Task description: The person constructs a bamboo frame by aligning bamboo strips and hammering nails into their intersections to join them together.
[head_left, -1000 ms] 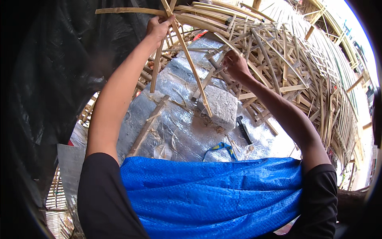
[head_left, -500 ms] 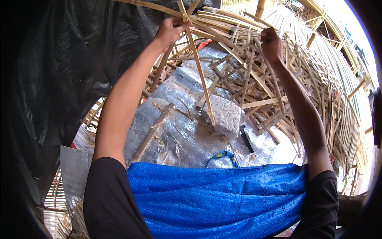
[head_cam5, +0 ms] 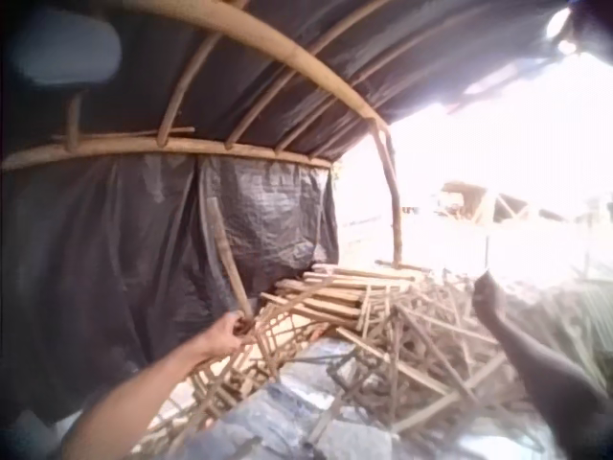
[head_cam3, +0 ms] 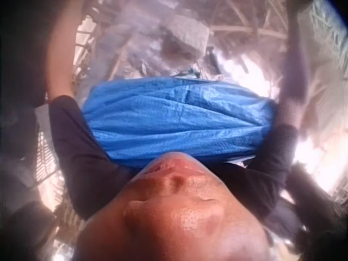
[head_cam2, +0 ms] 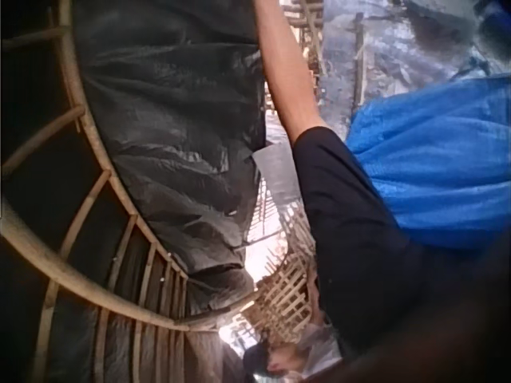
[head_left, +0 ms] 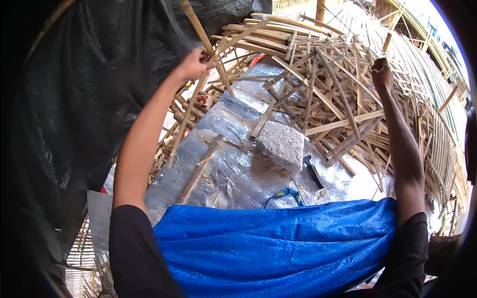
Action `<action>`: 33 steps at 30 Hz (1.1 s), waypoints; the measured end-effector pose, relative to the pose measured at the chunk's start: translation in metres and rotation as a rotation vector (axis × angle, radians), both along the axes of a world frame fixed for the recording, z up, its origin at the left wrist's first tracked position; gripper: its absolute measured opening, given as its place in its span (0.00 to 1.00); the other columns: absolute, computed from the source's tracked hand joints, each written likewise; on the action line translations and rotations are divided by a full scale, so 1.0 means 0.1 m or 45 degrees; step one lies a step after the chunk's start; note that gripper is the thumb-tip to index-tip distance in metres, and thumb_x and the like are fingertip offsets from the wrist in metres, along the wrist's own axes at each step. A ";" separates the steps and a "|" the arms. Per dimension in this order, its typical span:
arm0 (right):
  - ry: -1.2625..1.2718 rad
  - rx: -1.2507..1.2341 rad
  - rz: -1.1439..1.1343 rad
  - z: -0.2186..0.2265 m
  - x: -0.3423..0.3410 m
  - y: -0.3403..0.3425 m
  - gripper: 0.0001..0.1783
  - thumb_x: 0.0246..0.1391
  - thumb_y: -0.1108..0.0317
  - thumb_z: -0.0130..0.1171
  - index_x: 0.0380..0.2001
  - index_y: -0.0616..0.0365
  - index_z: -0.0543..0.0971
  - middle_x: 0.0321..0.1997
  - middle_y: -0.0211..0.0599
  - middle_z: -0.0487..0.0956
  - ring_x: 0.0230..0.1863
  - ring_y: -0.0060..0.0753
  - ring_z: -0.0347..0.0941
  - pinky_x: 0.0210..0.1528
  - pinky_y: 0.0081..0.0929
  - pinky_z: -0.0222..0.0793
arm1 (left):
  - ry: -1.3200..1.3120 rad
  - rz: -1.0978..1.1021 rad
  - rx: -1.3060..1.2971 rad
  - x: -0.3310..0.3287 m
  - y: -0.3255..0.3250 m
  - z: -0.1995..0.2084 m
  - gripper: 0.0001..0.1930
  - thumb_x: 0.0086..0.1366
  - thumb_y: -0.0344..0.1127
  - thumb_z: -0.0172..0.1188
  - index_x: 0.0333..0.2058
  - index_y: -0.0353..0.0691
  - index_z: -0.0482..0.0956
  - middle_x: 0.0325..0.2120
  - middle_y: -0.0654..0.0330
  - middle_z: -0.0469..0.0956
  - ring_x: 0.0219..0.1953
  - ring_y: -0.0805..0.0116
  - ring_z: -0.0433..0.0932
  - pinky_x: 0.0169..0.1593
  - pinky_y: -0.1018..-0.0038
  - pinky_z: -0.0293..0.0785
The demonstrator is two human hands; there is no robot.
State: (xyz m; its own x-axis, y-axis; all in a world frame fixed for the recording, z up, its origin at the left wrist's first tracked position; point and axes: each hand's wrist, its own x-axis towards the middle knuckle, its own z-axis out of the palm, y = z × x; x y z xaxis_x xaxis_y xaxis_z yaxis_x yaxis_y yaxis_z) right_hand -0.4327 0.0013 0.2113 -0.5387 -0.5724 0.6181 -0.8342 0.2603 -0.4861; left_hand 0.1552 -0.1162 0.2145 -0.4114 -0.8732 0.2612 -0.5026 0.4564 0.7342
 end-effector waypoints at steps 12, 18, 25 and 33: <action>0.267 1.161 1.119 -0.66 1.32 -0.05 0.15 0.54 0.59 0.62 0.40 0.57 0.81 0.37 0.45 0.83 0.40 0.41 0.81 0.40 0.39 0.76 | 0.301 -0.204 0.148 -0.74 0.09 0.20 0.17 0.63 0.41 0.65 0.43 0.34 0.77 0.30 0.67 0.78 0.28 0.85 0.70 0.24 0.86 0.65; -0.047 0.723 1.461 -0.55 2.45 0.30 0.23 0.56 0.52 0.63 0.47 0.58 0.78 0.39 0.40 0.84 0.38 0.30 0.82 0.44 0.32 0.78 | 0.721 -0.067 0.093 -1.17 0.23 0.48 0.04 0.63 0.30 0.61 0.33 0.35 0.77 0.22 0.62 0.77 0.19 0.72 0.74 0.19 0.75 0.70; -0.226 -0.052 1.223 -0.23 2.88 0.28 0.22 0.48 0.53 0.70 0.39 0.59 0.80 0.33 0.38 0.85 0.32 0.33 0.82 0.37 0.30 0.77 | 0.880 0.162 -0.116 -1.38 0.47 0.56 0.05 0.62 0.28 0.62 0.33 0.33 0.76 0.24 0.60 0.77 0.20 0.72 0.75 0.21 0.74 0.71; -0.300 -0.124 1.128 -0.49 2.68 0.19 0.16 0.52 0.56 0.65 0.39 0.55 0.80 0.28 0.40 0.84 0.29 0.34 0.82 0.32 0.31 0.74 | 0.874 0.175 0.060 -1.63 0.66 0.36 0.10 0.62 0.36 0.66 0.33 0.35 0.78 0.23 0.63 0.77 0.20 0.77 0.73 0.21 0.77 0.68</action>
